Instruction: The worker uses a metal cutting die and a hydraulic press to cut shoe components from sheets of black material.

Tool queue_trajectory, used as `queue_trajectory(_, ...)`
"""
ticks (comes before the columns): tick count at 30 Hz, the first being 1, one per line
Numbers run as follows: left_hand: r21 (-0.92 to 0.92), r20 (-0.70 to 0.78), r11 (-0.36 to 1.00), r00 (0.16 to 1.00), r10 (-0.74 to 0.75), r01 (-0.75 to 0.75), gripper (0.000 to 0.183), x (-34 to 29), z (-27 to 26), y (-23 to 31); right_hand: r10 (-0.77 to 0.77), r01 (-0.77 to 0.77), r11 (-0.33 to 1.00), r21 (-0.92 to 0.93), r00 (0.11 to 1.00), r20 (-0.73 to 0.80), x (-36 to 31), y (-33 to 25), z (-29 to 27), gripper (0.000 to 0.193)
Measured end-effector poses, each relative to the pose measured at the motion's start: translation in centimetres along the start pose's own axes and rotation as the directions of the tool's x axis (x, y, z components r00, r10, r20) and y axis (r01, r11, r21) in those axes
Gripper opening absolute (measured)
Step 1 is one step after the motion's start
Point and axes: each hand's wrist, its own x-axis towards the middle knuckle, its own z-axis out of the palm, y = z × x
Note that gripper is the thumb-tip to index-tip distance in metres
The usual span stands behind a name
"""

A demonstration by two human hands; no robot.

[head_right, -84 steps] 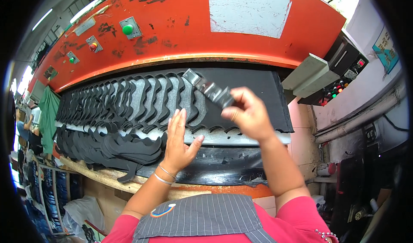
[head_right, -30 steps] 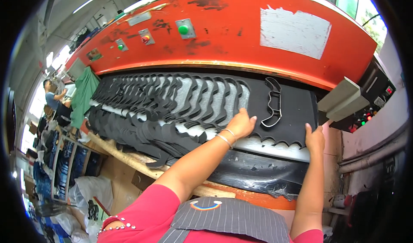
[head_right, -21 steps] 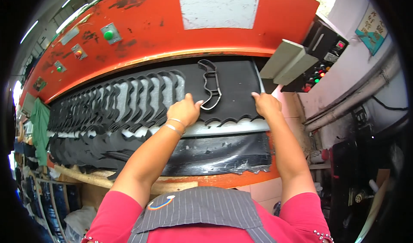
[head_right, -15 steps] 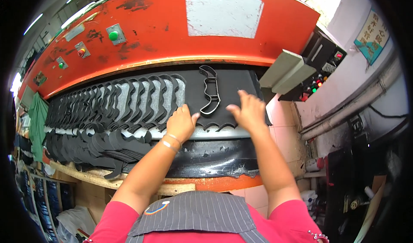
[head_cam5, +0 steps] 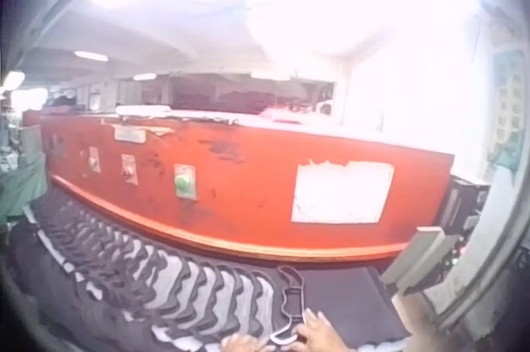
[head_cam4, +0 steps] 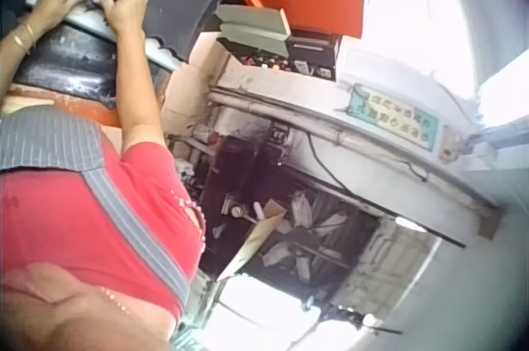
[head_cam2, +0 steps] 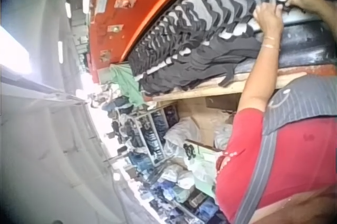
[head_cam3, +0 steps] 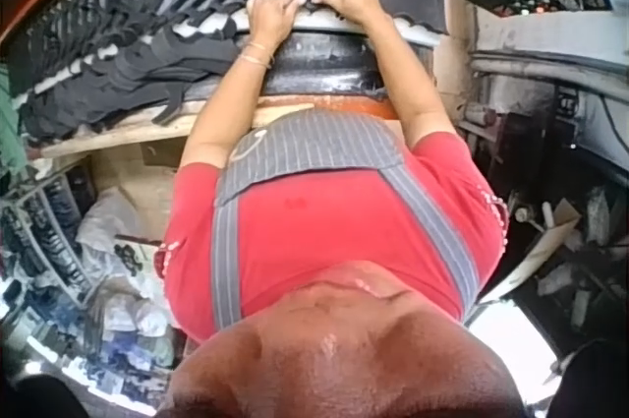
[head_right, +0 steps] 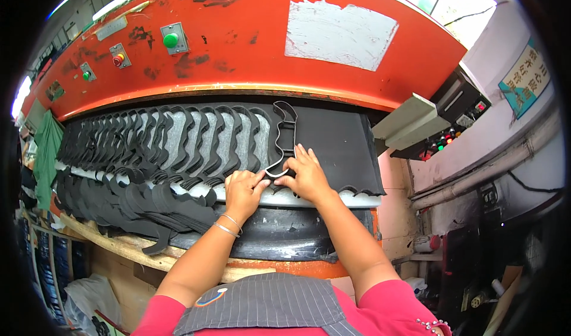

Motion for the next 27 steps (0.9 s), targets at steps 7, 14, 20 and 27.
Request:
queue_trajectory(7,-0.001,-0.031,0.999,0.999,0.043,-0.043,0.021,-0.1,-0.4,-0.1,-0.068,0.068,0.996,-0.05,0.998,0.009,-0.2,-0.3,-0.1,0.047)
queue_trajectory(14,-0.064,-0.041,0.998,0.999,-0.007,0.005,0.019,0.2,-0.2,0.1,-0.039,0.042,0.996,-0.073,0.998,0.042,0.4,-0.5,-0.4,0.048)
queue_trajectory(20,-0.031,-0.009,0.999,0.999,-0.036,0.035,0.021,1.6,-0.3,0.3,-0.007,0.015,0.998,-0.063,0.992,0.124,2.2,0.4,-1.0,0.048)
queue_trajectory(27,-0.256,-0.02,0.96,0.992,-0.122,0.113,0.046,7.7,-9.3,-1.6,0.286,-0.291,0.956,0.026,0.949,0.134,4.6,-2.6,-3.8,0.08)
